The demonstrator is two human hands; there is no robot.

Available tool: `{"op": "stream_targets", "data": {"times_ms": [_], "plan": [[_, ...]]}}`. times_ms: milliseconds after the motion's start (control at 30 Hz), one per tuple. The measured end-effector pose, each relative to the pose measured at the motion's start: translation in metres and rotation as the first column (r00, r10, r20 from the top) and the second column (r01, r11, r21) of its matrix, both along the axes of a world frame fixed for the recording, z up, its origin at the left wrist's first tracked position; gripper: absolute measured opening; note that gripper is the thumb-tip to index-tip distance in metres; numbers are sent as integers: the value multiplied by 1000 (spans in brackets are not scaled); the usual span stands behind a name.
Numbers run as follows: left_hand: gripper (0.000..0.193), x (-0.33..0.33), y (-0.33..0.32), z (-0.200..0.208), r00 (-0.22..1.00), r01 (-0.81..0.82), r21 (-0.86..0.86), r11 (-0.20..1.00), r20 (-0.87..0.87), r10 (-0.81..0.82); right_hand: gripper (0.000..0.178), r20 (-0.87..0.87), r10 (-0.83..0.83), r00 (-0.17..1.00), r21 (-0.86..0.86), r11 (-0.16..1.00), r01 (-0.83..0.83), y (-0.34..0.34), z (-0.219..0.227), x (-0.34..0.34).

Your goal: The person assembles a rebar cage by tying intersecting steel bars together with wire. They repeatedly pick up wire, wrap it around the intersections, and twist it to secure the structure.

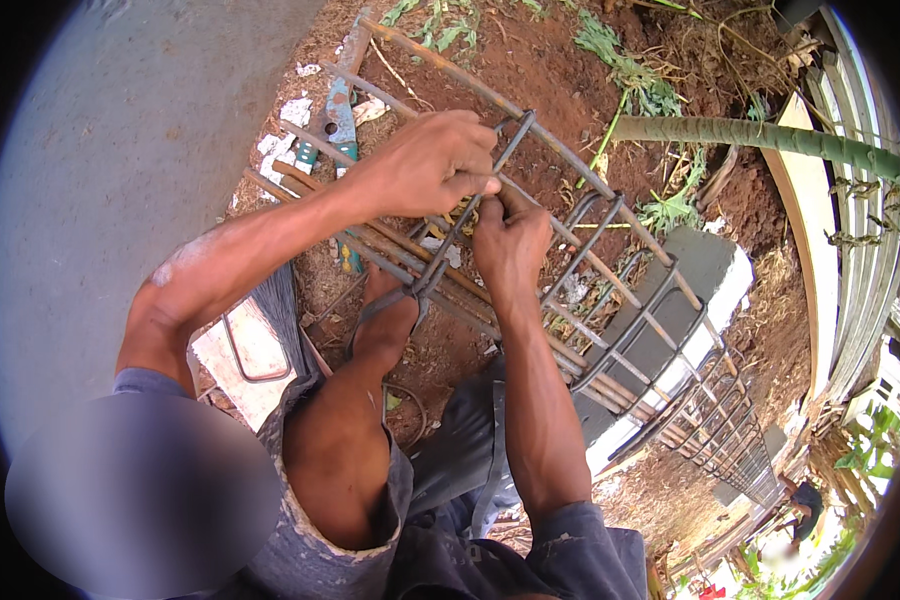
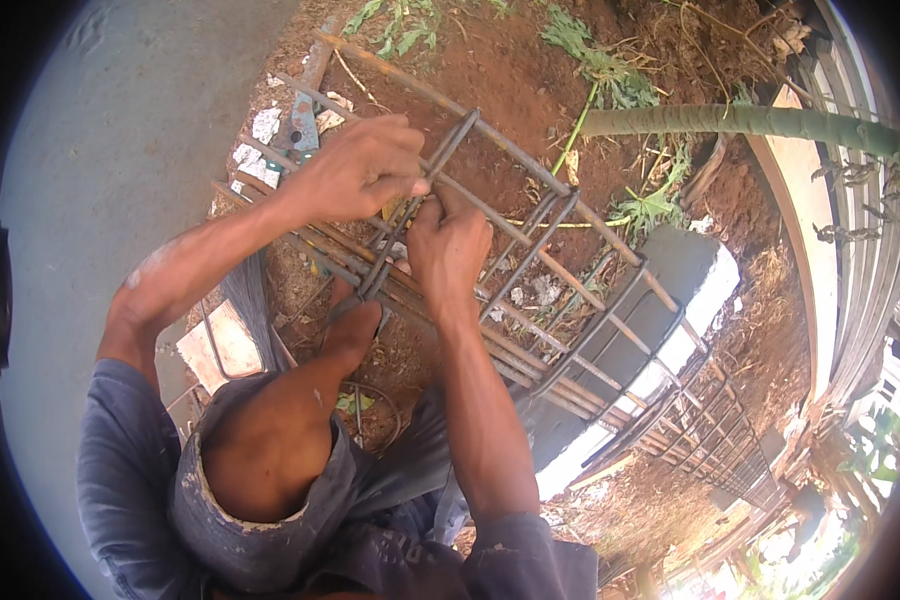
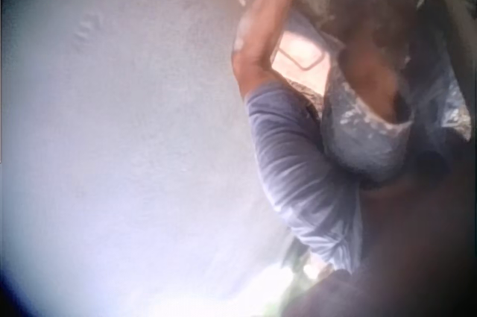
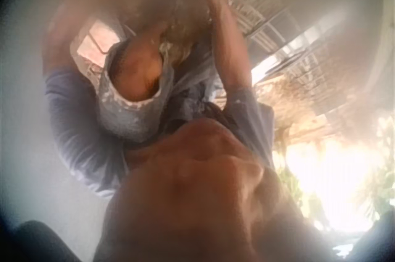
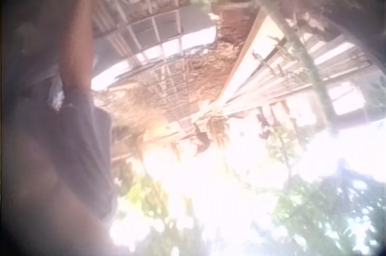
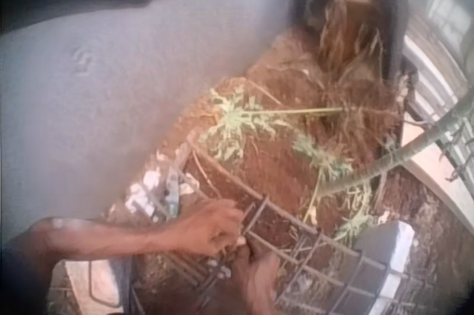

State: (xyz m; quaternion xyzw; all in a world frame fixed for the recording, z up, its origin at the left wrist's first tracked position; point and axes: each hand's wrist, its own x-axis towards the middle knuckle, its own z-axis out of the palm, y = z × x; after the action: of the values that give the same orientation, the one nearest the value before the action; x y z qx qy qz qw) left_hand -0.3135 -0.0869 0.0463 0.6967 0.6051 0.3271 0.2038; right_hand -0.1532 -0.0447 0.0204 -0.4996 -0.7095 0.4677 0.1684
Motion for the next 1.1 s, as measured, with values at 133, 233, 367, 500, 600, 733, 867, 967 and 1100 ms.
{"op": "stream_targets", "data": {"times_ms": [133,233,367,500,600,733,867,967,1100], "plan": [[27,-11,-14,-4,996,65,-18,998,-67,-66,25,-81,-69,994,-117,991,59,3,-12,1],[24,-17,-17,-13,993,1,-153,988,-115,-19,24,-59,-77,995,-147,987,68,5,-7,-3],[20,-15,-9,-3,968,-203,-473,858,-231,101,28,44,-88,995,46,995,86,5,2,-11],[13,-12,-3,3,918,-248,-326,912,-380,114,28,128,-68,989,108,993,54,8,5,-11],[20,-14,5,-3,892,-146,70,987,-421,162,30,130,-41,991,157,987,21,8,2,-10],[31,-18,20,-22,845,41,-130,991,-524,-104,29,83,-24,996,161,987,10,4,0,-12],[34,-4,33,-6,859,-58,-438,897,-480,-178,28,104,-28,994,109,994,17,7,6,-9],[43,3,29,-25,925,-135,-430,893,-377,-42,28,95,-21,995,72,997,14,6,7,-9],[57,-11,36,-28,995,-46,-469,882,59,83,27,80,-21,997,48,999,17,2,7,-9]]}}
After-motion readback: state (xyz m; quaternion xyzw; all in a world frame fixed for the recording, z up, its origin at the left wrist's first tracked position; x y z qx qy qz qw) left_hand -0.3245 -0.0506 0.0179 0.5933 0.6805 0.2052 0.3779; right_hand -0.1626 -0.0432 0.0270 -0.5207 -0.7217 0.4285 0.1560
